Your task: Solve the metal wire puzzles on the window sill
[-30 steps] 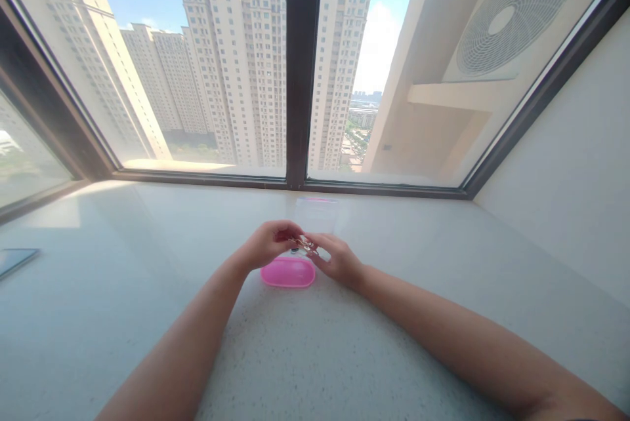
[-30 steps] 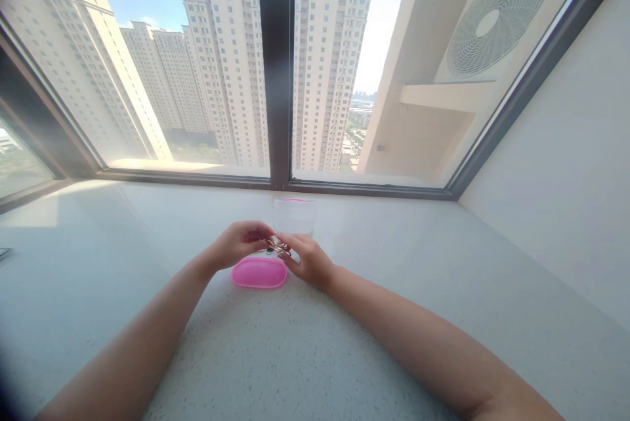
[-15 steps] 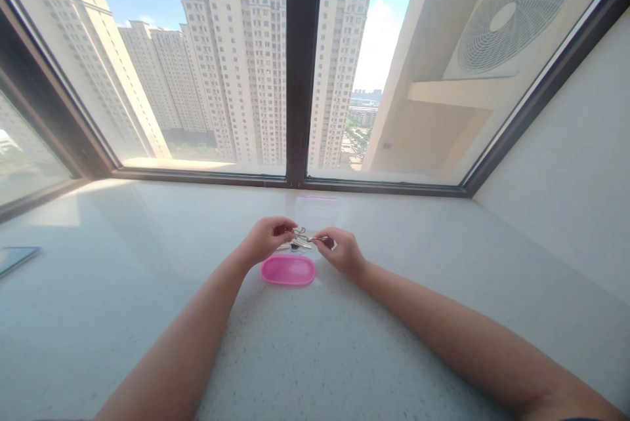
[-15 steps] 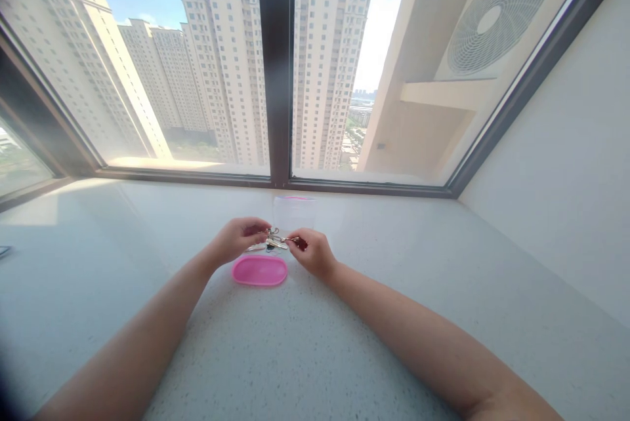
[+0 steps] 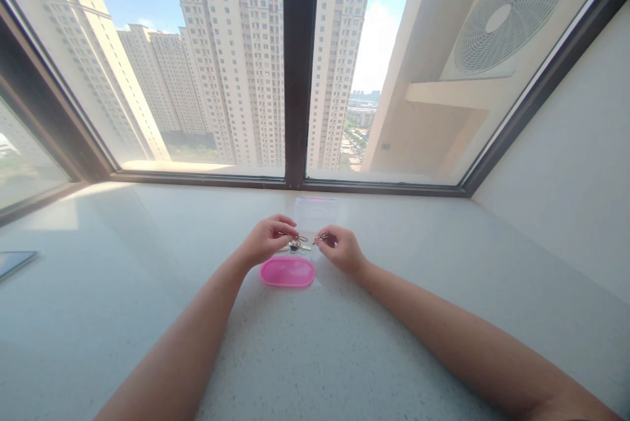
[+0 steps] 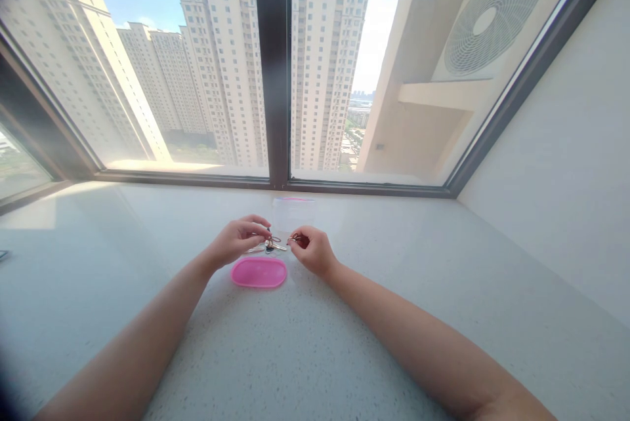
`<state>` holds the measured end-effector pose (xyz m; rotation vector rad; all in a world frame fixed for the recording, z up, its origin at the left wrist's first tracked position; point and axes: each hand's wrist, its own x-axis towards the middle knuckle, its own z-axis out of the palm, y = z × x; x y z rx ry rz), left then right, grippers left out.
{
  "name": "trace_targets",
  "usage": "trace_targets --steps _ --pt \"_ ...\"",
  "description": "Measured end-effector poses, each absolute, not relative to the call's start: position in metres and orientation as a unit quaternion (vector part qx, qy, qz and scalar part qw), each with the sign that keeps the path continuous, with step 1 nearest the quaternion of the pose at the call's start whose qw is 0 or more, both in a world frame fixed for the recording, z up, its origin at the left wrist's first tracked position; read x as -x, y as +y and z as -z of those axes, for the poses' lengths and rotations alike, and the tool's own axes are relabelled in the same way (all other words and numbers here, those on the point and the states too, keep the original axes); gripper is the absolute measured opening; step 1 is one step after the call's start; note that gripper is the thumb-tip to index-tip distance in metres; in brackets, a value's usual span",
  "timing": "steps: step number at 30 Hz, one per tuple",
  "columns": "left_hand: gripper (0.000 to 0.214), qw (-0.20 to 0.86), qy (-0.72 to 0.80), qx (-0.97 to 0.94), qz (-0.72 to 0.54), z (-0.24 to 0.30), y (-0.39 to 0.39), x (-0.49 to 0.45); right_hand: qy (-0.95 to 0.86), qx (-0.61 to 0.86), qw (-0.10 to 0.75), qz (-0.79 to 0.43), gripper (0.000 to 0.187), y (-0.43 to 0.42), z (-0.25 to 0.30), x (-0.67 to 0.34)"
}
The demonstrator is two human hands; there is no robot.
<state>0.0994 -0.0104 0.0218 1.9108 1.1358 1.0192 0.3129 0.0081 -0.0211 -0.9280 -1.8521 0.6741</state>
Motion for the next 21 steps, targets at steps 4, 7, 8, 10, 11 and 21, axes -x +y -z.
trace_targets --steps 4,7,8,10,11,21 --pt "0.016 0.369 0.435 -0.723 -0.39 -0.026 -0.013 -0.101 -0.742 0.378 0.456 -0.315 0.014 0.008 0.02 -0.313" --pt "0.014 0.384 0.43 -0.703 -0.417 -0.024 -0.013 -0.102 -0.738 0.361 0.429 -0.376 0.017 0.006 0.018 -0.311" --pt "0.017 0.397 0.431 -0.691 -0.424 -0.023 -0.012 -0.102 -0.733 0.355 0.419 -0.402 0.018 0.005 0.017 -0.311" --pt "0.028 0.428 0.434 -0.664 -0.433 -0.021 -0.011 -0.102 -0.714 0.342 0.402 -0.461 0.018 0.005 0.017 -0.31" --pt "0.032 0.435 0.433 -0.656 -0.439 -0.019 -0.01 -0.102 -0.701 0.335 0.396 -0.489 0.018 0.005 0.018 -0.309" --pt "0.02 0.446 0.45 -0.608 -0.479 -0.006 -0.004 -0.108 -0.658 0.277 0.309 -0.628 0.026 0.02 0.021 -0.321"
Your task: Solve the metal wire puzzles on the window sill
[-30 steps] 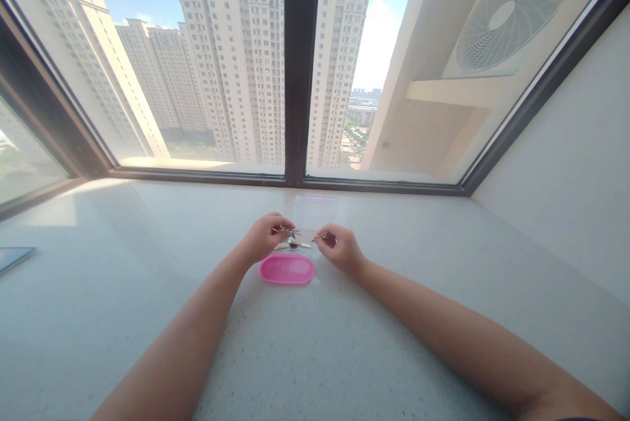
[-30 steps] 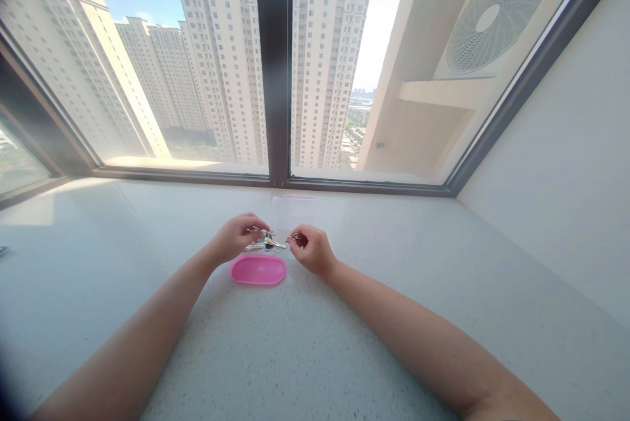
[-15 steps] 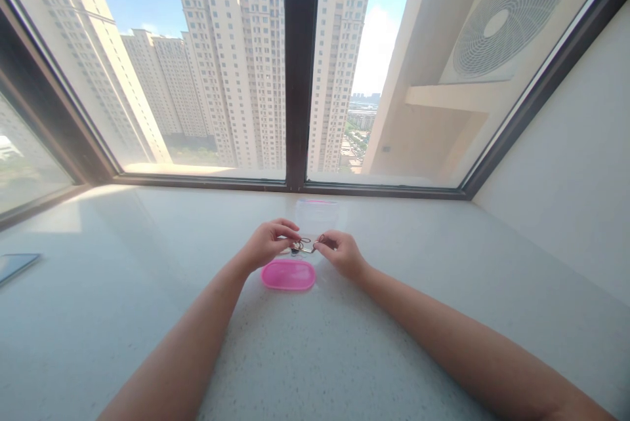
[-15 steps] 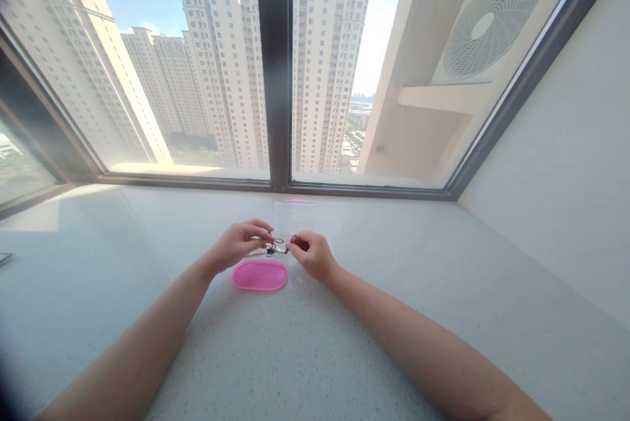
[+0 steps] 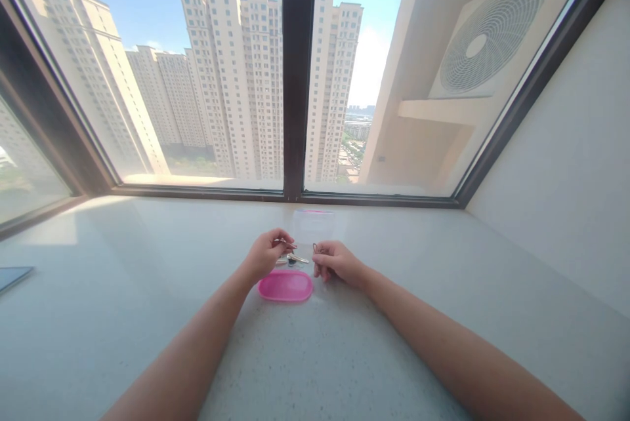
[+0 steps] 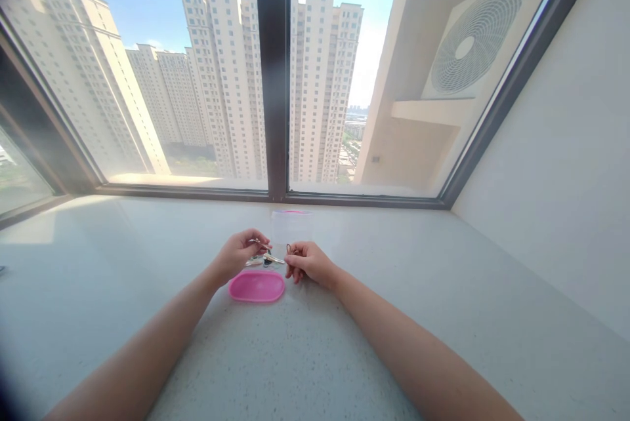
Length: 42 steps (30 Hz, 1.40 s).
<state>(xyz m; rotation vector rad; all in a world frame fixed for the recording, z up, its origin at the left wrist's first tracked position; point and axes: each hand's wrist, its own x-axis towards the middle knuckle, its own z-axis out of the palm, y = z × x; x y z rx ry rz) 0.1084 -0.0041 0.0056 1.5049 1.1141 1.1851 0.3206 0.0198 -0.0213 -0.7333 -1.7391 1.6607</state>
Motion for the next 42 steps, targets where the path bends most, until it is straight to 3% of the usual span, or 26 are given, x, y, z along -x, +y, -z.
trace_targets --steps 8,16,23,29,42 --pt "0.03 0.468 0.47 -0.568 -0.487 -0.008 -0.008 -0.116 -0.607 0.251 0.315 -0.684 0.032 0.032 0.026 -0.326" --pt "0.038 0.503 0.422 -0.561 -0.505 0.0 -0.005 -0.114 -0.63 0.258 0.333 -0.652 0.03 0.031 0.027 -0.325" --pt "0.034 0.521 0.428 -0.543 -0.501 0.003 0.0 -0.1 -0.618 0.281 0.304 -0.669 0.033 0.034 0.025 -0.321" --pt "0.036 0.518 0.425 -0.575 -0.468 0.0 -0.003 -0.104 -0.597 0.263 0.376 -0.658 0.032 0.027 0.03 -0.325" --pt "0.032 0.494 0.418 -0.62 -0.443 0.001 -0.004 -0.109 -0.614 0.277 0.349 -0.651 0.033 0.023 0.023 -0.324"
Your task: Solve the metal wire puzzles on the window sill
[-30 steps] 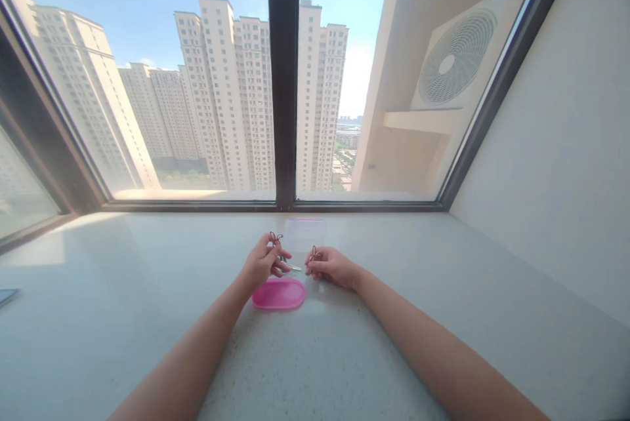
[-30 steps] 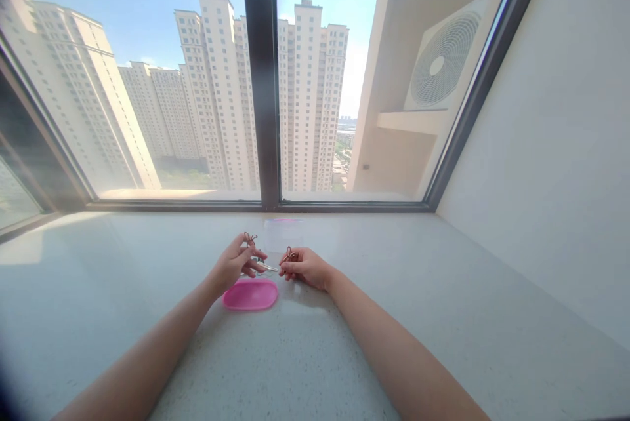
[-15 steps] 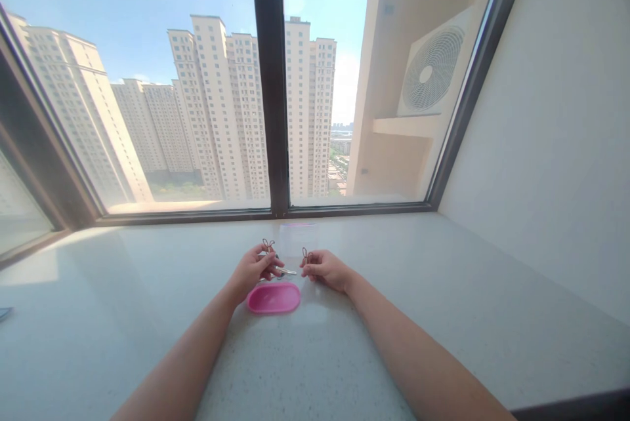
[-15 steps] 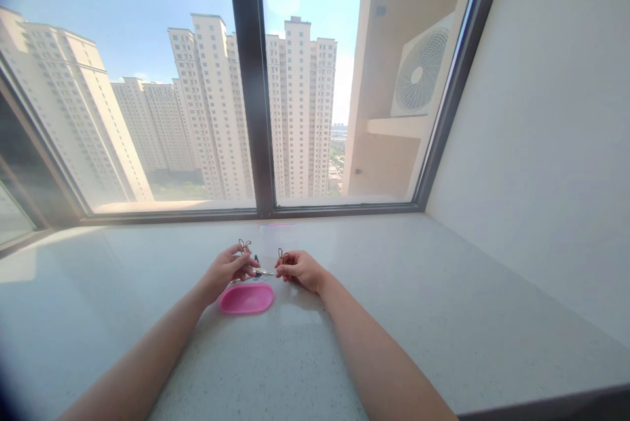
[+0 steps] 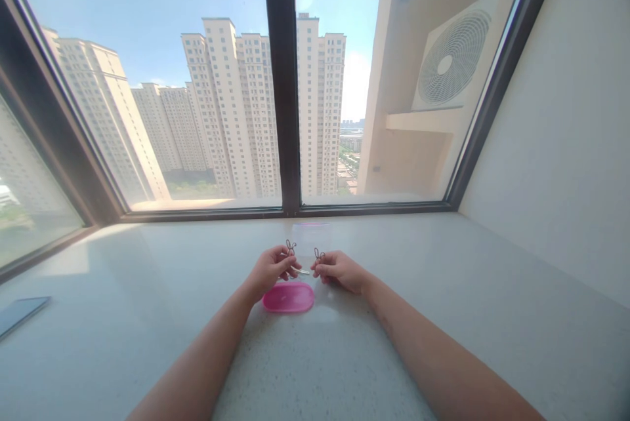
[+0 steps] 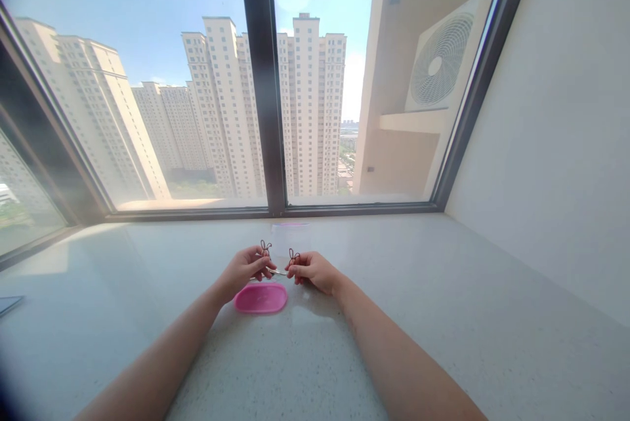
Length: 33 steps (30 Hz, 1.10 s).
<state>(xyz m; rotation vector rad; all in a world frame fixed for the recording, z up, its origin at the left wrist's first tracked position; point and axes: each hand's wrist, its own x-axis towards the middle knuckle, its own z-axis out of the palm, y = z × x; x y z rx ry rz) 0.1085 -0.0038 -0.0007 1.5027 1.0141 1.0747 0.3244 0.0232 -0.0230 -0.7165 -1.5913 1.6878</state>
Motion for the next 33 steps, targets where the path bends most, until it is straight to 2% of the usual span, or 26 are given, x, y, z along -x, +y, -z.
trace_targets --steps 8,28,33 --pt "0.026 0.45 0.445 -0.636 -0.443 -0.002 -0.0047 -0.1087 -0.662 0.307 0.326 -0.602 0.03 0.0192 0.0191 -0.3231" --pt "0.022 0.47 0.446 -0.629 -0.43 -0.0015 -0.0059 -0.1066 -0.668 0.313 0.324 -0.592 0.034 0.0162 0.0172 -0.3205" --pt "0.02 0.502 0.428 -0.629 -0.412 -0.0024 -0.0083 -0.1095 -0.662 0.318 0.328 -0.594 0.037 0.0153 0.0164 -0.3197"
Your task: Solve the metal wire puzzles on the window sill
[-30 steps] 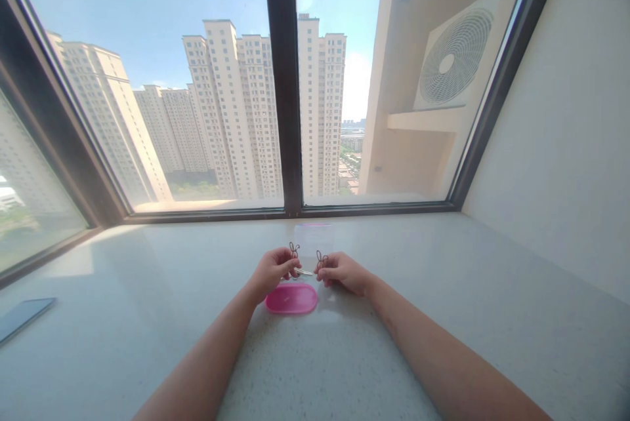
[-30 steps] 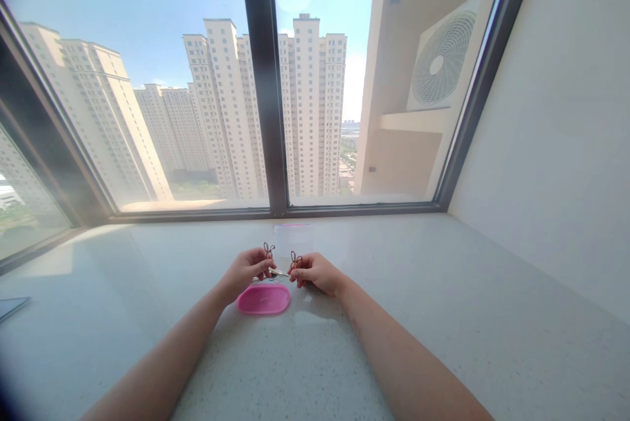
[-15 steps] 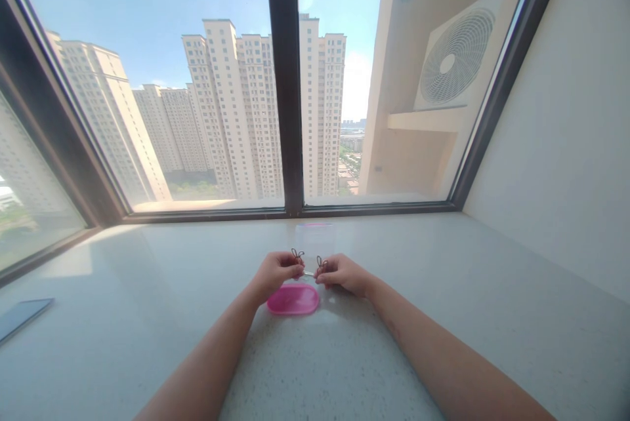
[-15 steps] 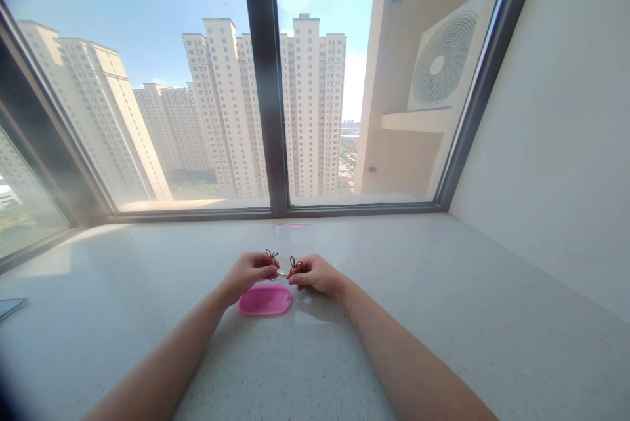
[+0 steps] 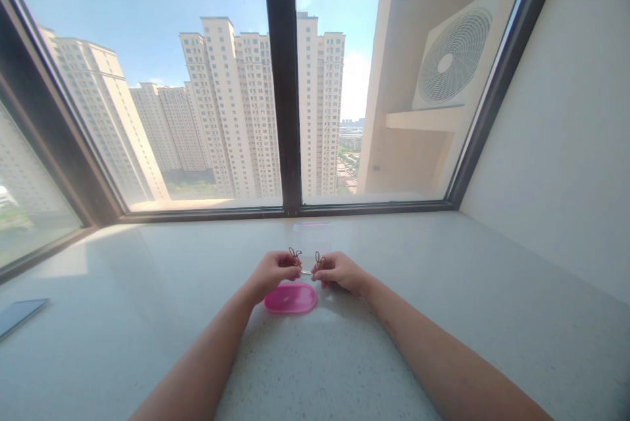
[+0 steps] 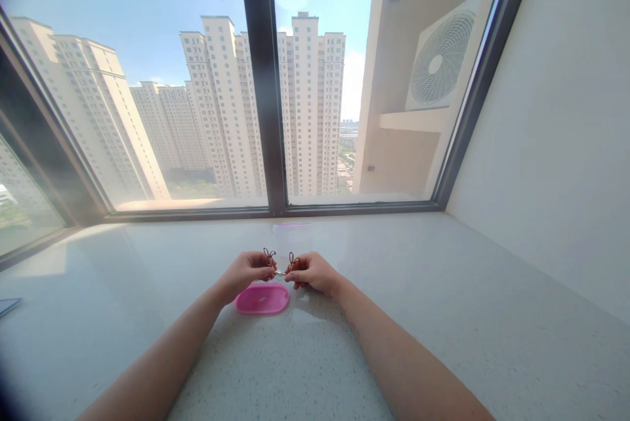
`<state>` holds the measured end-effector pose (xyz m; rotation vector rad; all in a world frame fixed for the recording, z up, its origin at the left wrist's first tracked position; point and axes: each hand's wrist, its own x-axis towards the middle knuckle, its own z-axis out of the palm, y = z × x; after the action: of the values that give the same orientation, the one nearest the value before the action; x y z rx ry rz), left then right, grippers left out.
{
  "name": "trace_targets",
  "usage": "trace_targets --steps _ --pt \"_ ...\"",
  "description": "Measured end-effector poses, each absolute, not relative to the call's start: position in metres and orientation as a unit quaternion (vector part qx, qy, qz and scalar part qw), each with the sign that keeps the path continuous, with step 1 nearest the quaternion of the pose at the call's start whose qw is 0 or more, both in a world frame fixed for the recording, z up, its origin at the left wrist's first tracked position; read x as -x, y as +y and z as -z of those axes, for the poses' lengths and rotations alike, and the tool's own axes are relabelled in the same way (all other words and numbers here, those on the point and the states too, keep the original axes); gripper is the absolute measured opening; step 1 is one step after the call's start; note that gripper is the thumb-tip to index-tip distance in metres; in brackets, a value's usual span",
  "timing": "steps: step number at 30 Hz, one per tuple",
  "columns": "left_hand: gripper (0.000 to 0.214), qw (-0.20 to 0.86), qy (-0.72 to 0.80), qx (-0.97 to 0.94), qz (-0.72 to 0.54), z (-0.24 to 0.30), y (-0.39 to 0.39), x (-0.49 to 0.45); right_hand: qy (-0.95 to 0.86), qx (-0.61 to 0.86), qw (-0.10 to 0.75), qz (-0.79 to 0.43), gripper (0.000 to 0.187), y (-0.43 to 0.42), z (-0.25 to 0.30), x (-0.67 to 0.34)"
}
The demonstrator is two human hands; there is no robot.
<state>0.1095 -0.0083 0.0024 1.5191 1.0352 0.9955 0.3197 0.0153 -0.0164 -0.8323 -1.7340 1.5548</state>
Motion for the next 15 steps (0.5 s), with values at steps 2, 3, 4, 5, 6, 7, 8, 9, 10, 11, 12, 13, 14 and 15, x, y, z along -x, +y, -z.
trace_targets --steps 2,3,4,5,6,7,8,9,10,11,12,13,14,15 --pt "0.019 0.511 0.42 -0.628 -0.41 -0.003 -0.009 -0.112 -0.656 0.321 0.341 -0.593 0.038 0.015 0.017 -0.319" --pt "0.019 0.514 0.418 -0.625 -0.413 -0.003 -0.01 -0.113 -0.652 0.322 0.349 -0.592 0.039 0.015 0.017 -0.318" --pt "0.019 0.516 0.418 -0.621 -0.416 -0.003 -0.01 -0.115 -0.648 0.324 0.357 -0.59 0.04 0.015 0.018 -0.318" --pt "0.02 0.518 0.42 -0.617 -0.419 -0.004 -0.011 -0.116 -0.645 0.326 0.364 -0.587 0.04 0.016 0.019 -0.317" --pt "0.02 0.518 0.424 -0.612 -0.422 -0.004 -0.011 -0.117 -0.644 0.328 0.371 -0.584 0.04 0.016 0.02 -0.316" --pt "0.02 0.518 0.429 -0.607 -0.423 -0.004 -0.011 -0.118 -0.644 0.328 0.376 -0.579 0.039 0.016 0.022 -0.316" --pt "0.021 0.517 0.434 -0.602 -0.425 -0.004 -0.011 -0.119 -0.646 0.327 0.381 -0.575 0.038 0.017 0.023 -0.315" --pt "0.021 0.517 0.437 -0.598 -0.428 -0.005 -0.012 -0.119 -0.648 0.324 0.387 -0.57 0.036 0.017 0.023 -0.314" --pt "0.021 0.517 0.439 -0.594 -0.432 -0.005 -0.012 -0.12 -0.649 0.318 0.395 -0.566 0.035 0.016 0.022 -0.314" --pt "0.021 0.517 0.439 -0.59 -0.438 -0.006 -0.012 -0.12 -0.65 0.311 0.405 -0.562 0.034 0.015 0.019 -0.313" --pt "0.021 0.516 0.438 -0.586 -0.445 -0.007 -0.012 -0.12 -0.65 0.303 0.419 -0.557 0.033 0.012 0.014 -0.312" --pt "0.02 0.515 0.437 -0.583 -0.451 -0.008 -0.012 -0.12 -0.646 0.296 0.442 -0.547 0.032 0.007 0.007 -0.31" --pt "0.02 0.514 0.437 -0.581 -0.455 -0.008 -0.011 -0.119 -0.649 0.284 0.462 -0.534 0.031 -0.001 -0.003 -0.309" --pt "0.019 0.513 0.436 -0.58 -0.459 -0.009 -0.011 -0.119 -0.651 0.266 0.483 -0.521 0.029 -0.012 -0.015 -0.306"
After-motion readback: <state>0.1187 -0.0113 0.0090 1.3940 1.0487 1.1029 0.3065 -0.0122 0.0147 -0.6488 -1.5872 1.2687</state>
